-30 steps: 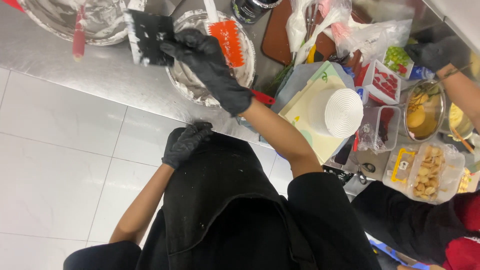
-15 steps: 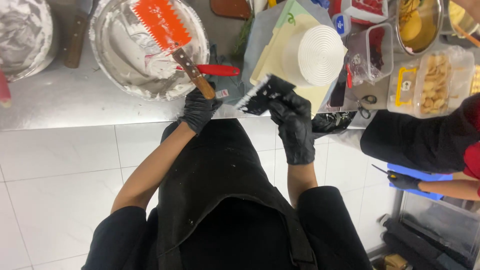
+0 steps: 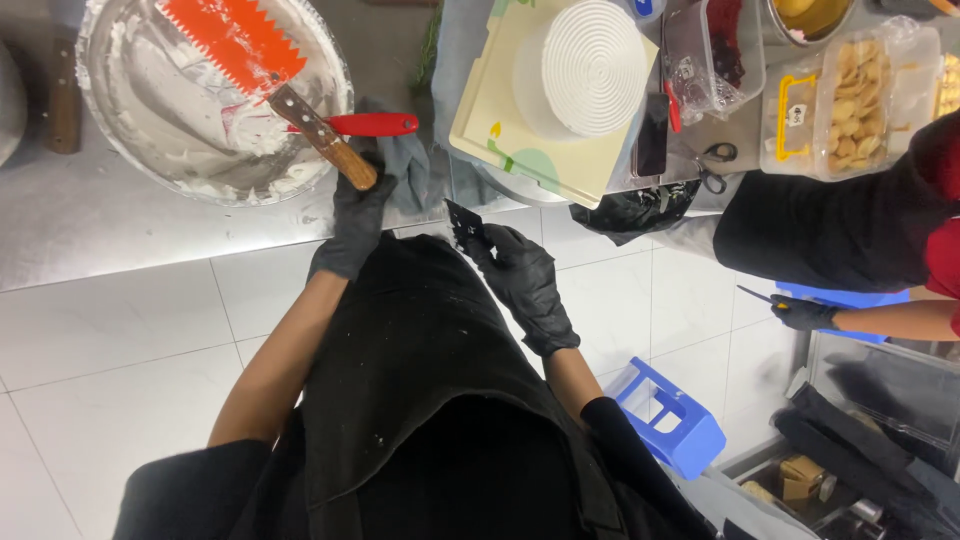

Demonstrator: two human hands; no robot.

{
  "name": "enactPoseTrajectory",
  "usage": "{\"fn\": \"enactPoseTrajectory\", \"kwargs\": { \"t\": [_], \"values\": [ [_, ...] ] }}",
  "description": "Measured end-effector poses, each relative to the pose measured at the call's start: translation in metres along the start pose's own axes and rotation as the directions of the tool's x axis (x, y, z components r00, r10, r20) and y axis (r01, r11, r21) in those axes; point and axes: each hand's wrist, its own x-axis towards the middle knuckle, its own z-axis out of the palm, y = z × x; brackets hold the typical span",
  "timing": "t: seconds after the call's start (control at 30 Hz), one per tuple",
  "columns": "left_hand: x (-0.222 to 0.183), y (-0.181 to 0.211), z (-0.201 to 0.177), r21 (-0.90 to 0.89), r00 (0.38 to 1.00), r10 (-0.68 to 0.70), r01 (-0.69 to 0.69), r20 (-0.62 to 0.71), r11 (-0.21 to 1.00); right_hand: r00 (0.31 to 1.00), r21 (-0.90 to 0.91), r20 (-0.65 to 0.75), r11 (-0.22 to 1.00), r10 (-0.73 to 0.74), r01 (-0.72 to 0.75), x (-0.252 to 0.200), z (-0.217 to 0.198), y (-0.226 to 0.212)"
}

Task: Frosting and smoothing a cake on a turntable using a piping bag, spatula, and scrapers.

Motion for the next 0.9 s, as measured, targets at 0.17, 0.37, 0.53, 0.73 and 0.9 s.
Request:
{"fn": "enactPoseTrajectory", "kwargs": {
  "t": [0.17,0.37,0.53,0.73,0.9],
  "values": [
    [-0.043,0.103,-0.023,-0.77,0.813,-0.471,0.53,0.342,0.357,0.987,0.051,0.157,0.998,0.027,-0.036,0.015,-0.005,0.019],
    [-0.09,0.093,-0.018,-0.815,0.792,-0.454,0.54,0.408,0.209,0.932,0.295,0.355,0.955,-0.075,-0.036,0.024,0.021,0.036],
    [-0.115,0.101,0.019,-0.831,0.822,-0.528,0.438,0.215,0.344,0.853,0.381,0.521,0.901,-0.025,-0.206,0.022,0.033,0.052],
    [-0.113,0.169,0.056,-0.253,0.962,-0.239,0.266,0.132,0.93,0.741,0.212,0.529,0.91,-0.414,0.357,0.015,0.024,0.059],
    [-0.134,0.175,0.063,0.197,0.957,-0.287,0.275,0.034,0.941,0.604,0.196,0.754,0.966,-0.259,0.17,0.006,0.025,0.07]
  ]
}}
